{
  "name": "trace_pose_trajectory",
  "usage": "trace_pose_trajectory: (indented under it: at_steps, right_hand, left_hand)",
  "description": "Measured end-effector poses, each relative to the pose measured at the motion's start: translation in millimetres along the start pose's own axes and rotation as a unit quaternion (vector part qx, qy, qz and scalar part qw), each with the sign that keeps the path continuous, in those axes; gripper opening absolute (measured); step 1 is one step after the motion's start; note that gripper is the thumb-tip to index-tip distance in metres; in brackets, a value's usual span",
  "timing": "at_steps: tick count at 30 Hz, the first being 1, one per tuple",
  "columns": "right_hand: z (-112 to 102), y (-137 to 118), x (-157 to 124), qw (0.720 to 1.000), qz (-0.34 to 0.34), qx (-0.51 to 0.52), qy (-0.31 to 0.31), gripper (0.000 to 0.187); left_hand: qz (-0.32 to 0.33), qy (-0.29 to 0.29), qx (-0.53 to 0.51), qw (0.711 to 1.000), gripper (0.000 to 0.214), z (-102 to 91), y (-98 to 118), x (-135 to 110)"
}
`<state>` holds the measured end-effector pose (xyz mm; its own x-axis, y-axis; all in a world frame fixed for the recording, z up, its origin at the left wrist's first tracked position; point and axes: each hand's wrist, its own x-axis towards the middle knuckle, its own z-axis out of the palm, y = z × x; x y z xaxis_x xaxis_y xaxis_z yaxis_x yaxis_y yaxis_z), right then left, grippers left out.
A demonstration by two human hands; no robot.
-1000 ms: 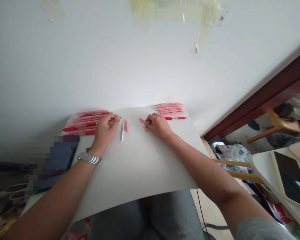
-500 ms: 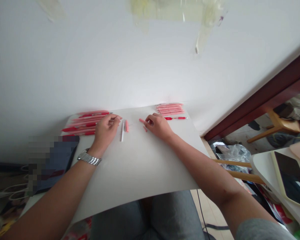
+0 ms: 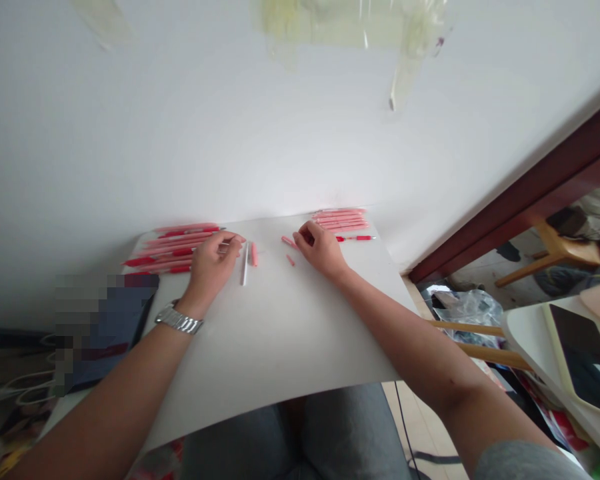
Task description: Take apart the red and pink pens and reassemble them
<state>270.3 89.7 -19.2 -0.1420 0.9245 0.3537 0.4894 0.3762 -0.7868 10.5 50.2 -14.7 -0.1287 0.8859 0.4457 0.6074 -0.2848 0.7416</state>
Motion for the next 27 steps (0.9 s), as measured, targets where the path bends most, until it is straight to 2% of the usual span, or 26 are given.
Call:
trace_pose_trajectory:
  at_steps: [4,18,27]
  right_hand:
    - [-1.4,-1.6,0.5,0.999,0.025,0.027,0.017,0.034]
    - [-2.0,-1.6,1.0,0.998,0.037,0.038,0.015,0.034]
    - [-2.6,-0.5,1.2,1.000,-0.009,0.012,0.006,0.026]
  left_hand:
    - [-0.001,-0.006,-0.002,1.000,0.017,0.2,-0.7,0.0]
    - [-0.002,-0.004,0.011,1.000,0.019,-1.7,1.4,-1.0]
    - [-0.013,-0.011,0.014,1.000,0.021,-1.3,0.1,-1.5]
